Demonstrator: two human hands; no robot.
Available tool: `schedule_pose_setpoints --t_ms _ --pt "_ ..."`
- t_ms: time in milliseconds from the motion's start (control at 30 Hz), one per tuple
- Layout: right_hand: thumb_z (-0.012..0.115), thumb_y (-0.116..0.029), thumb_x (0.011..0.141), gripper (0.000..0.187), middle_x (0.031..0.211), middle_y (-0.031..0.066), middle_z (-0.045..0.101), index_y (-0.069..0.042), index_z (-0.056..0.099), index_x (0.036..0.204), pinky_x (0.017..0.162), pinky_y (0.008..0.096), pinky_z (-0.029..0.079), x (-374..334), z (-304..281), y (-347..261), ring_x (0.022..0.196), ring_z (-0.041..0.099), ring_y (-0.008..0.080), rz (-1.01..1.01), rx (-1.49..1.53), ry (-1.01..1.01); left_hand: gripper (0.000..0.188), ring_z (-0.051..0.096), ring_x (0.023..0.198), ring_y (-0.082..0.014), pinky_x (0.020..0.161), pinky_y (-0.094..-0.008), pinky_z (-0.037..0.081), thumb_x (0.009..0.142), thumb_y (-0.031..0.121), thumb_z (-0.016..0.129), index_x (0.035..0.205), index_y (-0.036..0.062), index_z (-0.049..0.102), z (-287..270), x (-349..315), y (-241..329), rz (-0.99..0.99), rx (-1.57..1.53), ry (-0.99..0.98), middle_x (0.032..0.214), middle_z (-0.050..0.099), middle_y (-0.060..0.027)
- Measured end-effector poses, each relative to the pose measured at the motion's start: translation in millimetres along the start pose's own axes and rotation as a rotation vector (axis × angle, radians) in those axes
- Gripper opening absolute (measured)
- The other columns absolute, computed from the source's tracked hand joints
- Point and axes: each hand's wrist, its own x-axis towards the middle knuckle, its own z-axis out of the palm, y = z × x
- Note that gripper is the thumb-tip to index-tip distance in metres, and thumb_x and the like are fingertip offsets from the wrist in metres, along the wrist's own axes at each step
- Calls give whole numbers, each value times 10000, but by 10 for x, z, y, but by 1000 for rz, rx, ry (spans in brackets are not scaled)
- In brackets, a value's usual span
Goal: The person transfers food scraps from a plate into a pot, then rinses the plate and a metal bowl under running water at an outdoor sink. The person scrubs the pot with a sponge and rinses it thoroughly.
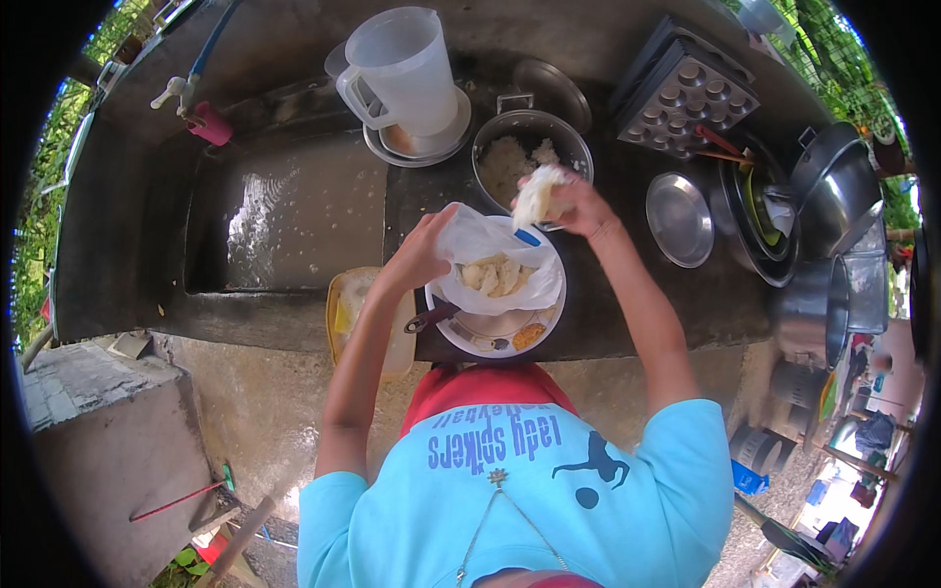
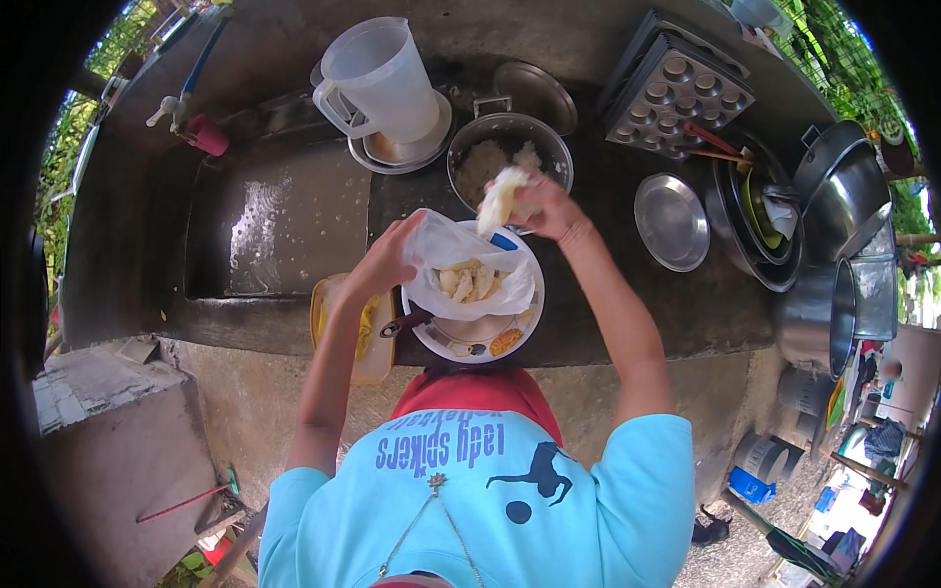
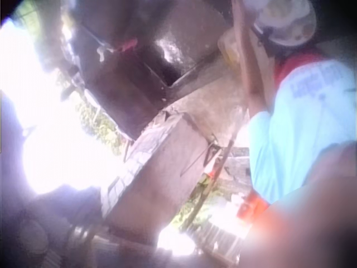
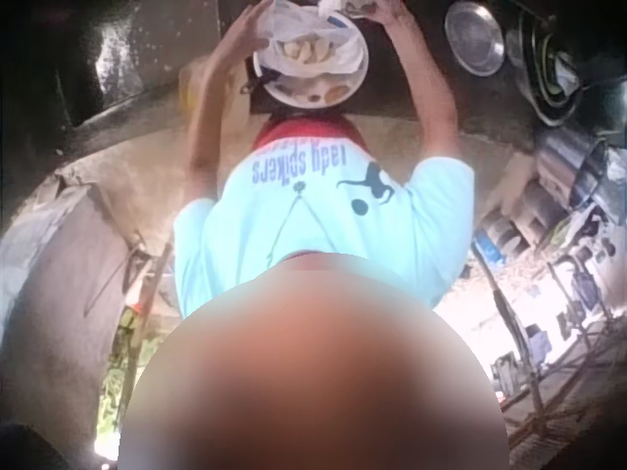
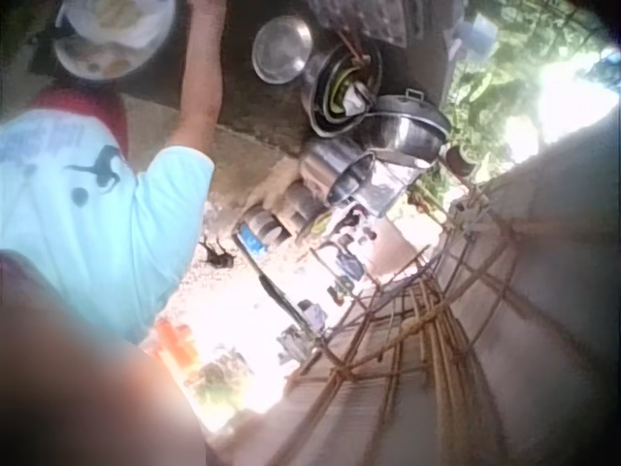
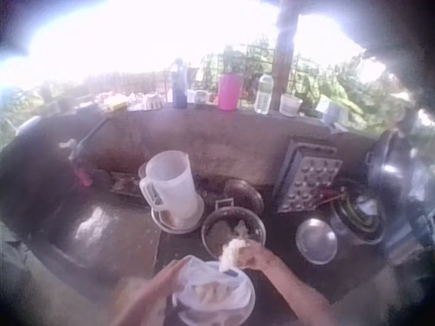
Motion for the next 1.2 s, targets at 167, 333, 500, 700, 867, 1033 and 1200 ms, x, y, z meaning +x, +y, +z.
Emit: schedule_pose_setpoints --t_ms 167,333,500,700,867,1033,1200 --pt "680 -97 725 352 1114 138 556 -71 558 1054 750 362 512 -30 407 649 1016 578 304 124 -248 103 848 454 1139 -339 959 -354 381 563 -62 599 1354 80 325 -32 4 96 -37 21 -25 1212 460 -185" --pt "636 -75 709 349 1038 182 581 -34 559 1047 743 348 497 -37 844 912 894 598 328 -584 -1671 92 850 438 1157 -352 970 -359 371 554 -82 586 1349 54 318 -62 -103 115 19 104 0 1243 443 -191" --pt "610 -107 730 315 1035 208 589 -48 587 1038 822 388 467 235 399 271 951 582 332 -77 -1431 366 836 426 1174 -345 974 -360 366 563 -107 547 1349 50 310 -65 -252 152 -46 101 -26 1256 438 -174" --pt "636 -230 759 412 1275 196 432 -123 548 1147 961 417 390 990 -964 13 1165 441 356 222 -1764 888 812 418 1183 -349 985 -368 354 579 -103 522 1346 46 303 -58 -347 210 -3 150 9 1255 437 -177" --pt "651 -299 750 408 1250 158 431 -195 564 1135 966 400 384 1206 -1193 58 1154 443 346 328 -1837 729 819 423 1177 -350 985 -367 354 578 -103 519 1351 58 302 -61 -346 174 -33 135 26 1241 449 -179" --pt "741 -295 629 535 1058 160 558 -177 596 1130 885 364 438 1224 -1201 -65 991 552 307 -29 -1787 463 813 429 1171 -347 981 -366 359 580 -109 512 1348 55 304 -79 -311 131 -70 93 13 1240 451 -178" --pt "797 -283 556 709 1155 194 551 -61 549 1182 928 381 413 1400 -1370 145 1072 530 319 -32 -1493 611 808 401 1199 -353 995 -374 343 578 -107 518 1343 62 317 -88 -234 112 -36 61 19 1256 448 -184"
